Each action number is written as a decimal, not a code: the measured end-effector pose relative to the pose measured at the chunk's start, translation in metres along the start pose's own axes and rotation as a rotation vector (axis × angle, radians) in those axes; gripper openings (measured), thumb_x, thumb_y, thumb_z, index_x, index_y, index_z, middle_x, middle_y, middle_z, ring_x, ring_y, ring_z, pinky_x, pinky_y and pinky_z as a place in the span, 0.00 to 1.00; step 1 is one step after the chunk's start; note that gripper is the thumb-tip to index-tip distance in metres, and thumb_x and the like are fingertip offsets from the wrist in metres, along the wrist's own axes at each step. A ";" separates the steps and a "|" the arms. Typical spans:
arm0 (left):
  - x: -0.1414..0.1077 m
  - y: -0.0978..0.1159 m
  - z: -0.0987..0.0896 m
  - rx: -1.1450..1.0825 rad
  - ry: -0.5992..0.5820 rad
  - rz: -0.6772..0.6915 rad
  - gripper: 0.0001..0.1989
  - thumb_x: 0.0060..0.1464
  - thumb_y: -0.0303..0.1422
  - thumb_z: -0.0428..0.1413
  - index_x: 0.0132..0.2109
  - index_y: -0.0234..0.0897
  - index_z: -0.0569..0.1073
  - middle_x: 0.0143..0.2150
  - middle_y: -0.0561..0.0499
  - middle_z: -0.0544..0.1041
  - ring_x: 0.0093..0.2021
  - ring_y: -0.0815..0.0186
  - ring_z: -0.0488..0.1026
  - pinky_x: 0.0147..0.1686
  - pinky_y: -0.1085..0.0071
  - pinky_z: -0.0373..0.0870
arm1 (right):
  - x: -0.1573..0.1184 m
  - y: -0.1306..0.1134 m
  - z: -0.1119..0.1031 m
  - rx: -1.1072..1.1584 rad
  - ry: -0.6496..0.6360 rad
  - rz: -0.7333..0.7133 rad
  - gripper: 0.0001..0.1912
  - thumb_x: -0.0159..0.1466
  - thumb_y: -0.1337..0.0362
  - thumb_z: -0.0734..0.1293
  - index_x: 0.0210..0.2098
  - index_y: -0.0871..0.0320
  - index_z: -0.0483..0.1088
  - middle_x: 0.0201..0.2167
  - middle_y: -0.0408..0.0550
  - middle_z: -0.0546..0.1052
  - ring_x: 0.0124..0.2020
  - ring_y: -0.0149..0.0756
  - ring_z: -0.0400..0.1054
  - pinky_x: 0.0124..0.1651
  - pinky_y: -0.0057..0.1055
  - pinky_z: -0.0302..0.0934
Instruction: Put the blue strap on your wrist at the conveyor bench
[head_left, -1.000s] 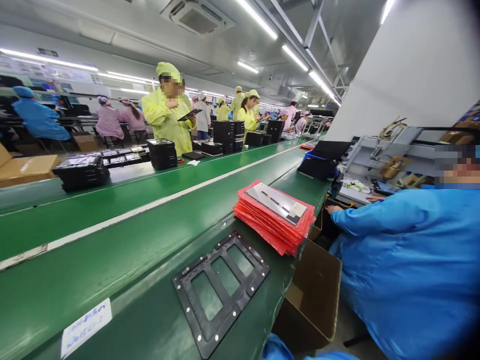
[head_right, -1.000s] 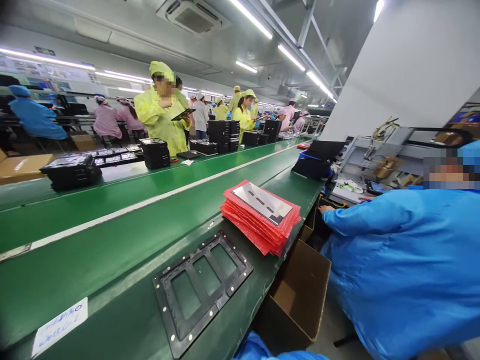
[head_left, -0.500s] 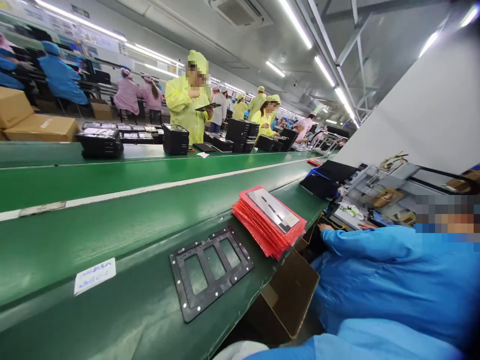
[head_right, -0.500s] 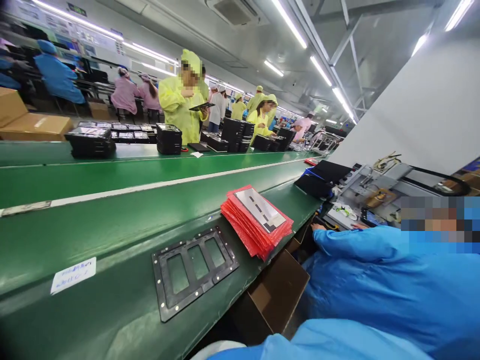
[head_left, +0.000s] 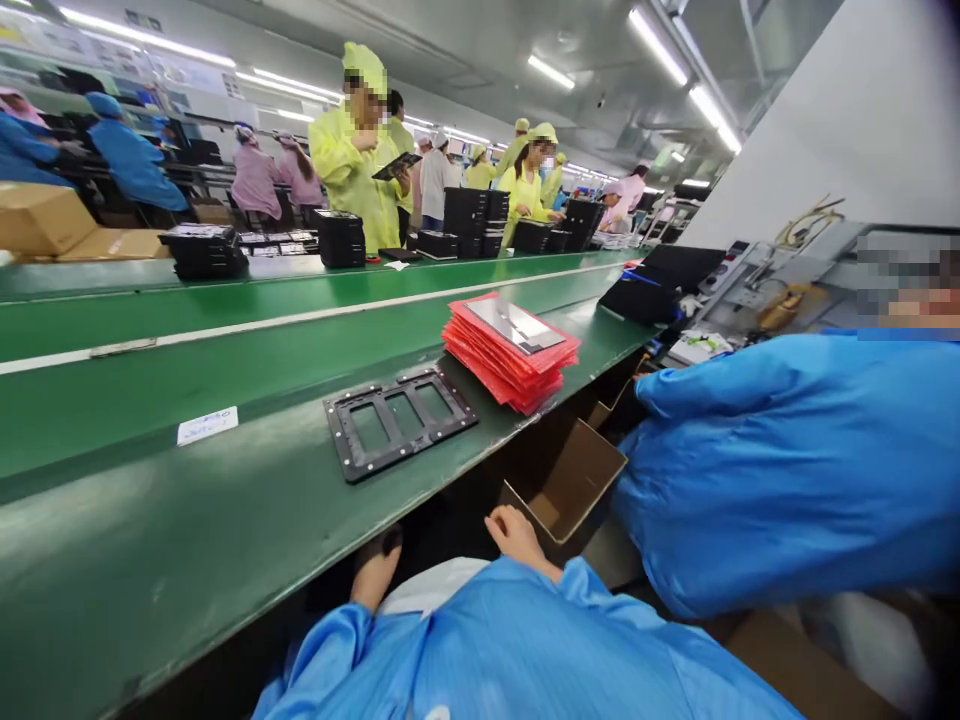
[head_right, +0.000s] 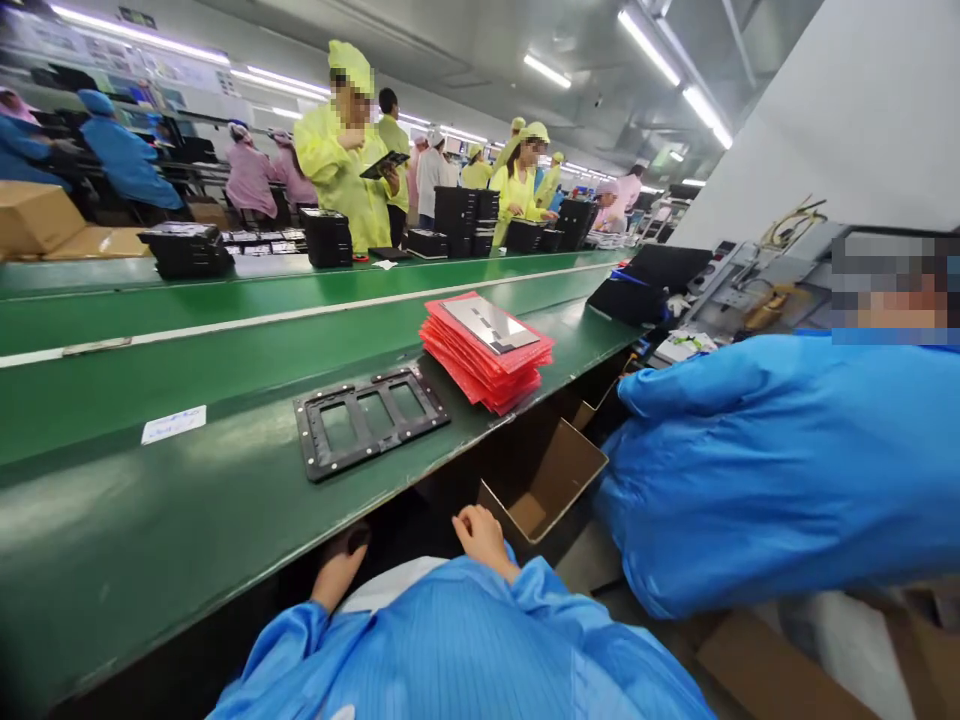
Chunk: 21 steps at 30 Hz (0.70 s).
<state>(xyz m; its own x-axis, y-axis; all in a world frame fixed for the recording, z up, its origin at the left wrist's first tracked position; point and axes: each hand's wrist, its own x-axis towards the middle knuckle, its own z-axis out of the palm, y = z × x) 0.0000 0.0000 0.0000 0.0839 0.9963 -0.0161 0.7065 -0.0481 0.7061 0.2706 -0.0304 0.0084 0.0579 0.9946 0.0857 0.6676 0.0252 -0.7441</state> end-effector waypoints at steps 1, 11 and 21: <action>-0.005 0.006 0.002 0.004 -0.018 0.022 0.10 0.59 0.32 0.53 0.46 0.35 0.75 0.46 0.45 0.77 0.48 0.58 0.74 0.53 0.58 0.68 | 0.003 -0.001 0.003 0.024 -0.034 -0.052 0.11 0.66 0.65 0.62 0.29 0.61 0.70 0.26 0.44 0.70 0.30 0.32 0.66 0.37 0.31 0.62; -0.052 0.107 -0.009 0.009 0.052 0.688 0.10 0.62 0.28 0.49 0.48 0.39 0.72 0.48 0.46 0.74 0.50 0.62 0.69 0.51 0.63 0.67 | 0.031 -0.060 0.033 0.389 -0.539 -0.669 0.22 0.58 0.73 0.64 0.52 0.61 0.68 0.53 0.53 0.72 0.55 0.39 0.65 0.59 0.36 0.58; -0.040 0.171 -0.016 -0.269 0.017 0.533 0.10 0.63 0.32 0.51 0.50 0.44 0.71 0.45 0.51 0.72 0.43 0.67 0.70 0.43 0.70 0.68 | 0.033 -0.037 -0.091 0.404 -0.285 -0.561 0.17 0.58 0.50 0.72 0.38 0.57 0.76 0.30 0.43 0.69 0.32 0.32 0.63 0.35 0.28 0.57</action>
<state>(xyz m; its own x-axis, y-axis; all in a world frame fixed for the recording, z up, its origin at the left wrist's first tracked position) 0.1059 -0.0466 0.1330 0.3650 0.8407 0.4000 0.3668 -0.5247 0.7682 0.3151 -0.0074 0.0994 -0.4424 0.8078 0.3896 0.2122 0.5164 -0.8297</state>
